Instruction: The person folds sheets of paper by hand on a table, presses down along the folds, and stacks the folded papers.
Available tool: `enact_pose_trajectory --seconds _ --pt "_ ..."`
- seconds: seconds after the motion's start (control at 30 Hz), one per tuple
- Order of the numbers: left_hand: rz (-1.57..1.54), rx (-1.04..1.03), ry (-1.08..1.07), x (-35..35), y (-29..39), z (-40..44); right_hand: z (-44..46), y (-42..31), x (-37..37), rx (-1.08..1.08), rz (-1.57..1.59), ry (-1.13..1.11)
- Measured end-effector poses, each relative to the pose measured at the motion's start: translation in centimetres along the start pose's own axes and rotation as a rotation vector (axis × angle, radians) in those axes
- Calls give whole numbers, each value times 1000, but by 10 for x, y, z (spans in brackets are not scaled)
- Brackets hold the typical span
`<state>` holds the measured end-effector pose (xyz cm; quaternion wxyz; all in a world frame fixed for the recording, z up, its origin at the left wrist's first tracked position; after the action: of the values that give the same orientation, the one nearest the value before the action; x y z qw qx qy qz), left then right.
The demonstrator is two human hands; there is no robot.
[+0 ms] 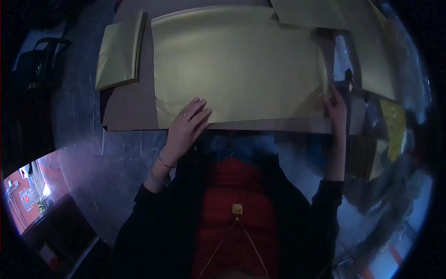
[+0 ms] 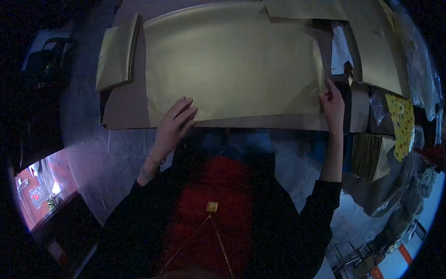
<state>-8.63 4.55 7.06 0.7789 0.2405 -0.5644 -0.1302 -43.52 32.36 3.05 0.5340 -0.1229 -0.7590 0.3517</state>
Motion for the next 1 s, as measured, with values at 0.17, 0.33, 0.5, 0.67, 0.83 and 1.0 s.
enact_pose_trajectory --seconds 0.17,0.33,0.5,0.67,0.83,1.0 --pt "6 -5 8 1 2 0 1 6 -1 -19 42 -7" --pt "-10 7 3 0 0 -2 -3 -2 1 31 -13 37" --pt "4 -12 -9 2 4 3 -6 -17 3 85 -143 98" --pt "80 -24 -19 4 14 13 -6 -16 4 166 -161 135" --pt "97 97 -94 -8 7 27 -7 -19 3 206 -107 135" --pt "117 -2 -13 -10 6 30 -5 -15 -1 154 -177 95"
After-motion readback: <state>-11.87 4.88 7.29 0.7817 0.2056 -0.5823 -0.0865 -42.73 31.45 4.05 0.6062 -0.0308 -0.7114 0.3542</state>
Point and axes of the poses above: each hand's wrist, its own z-axis towards the middle knuckle, its own x-axis out of the back of the hand, y = z × x, the point moved 10 cm from there along z, towards the middle knuckle, and after that the axes turned 6 degrees about -x, right-handed, at the moved point
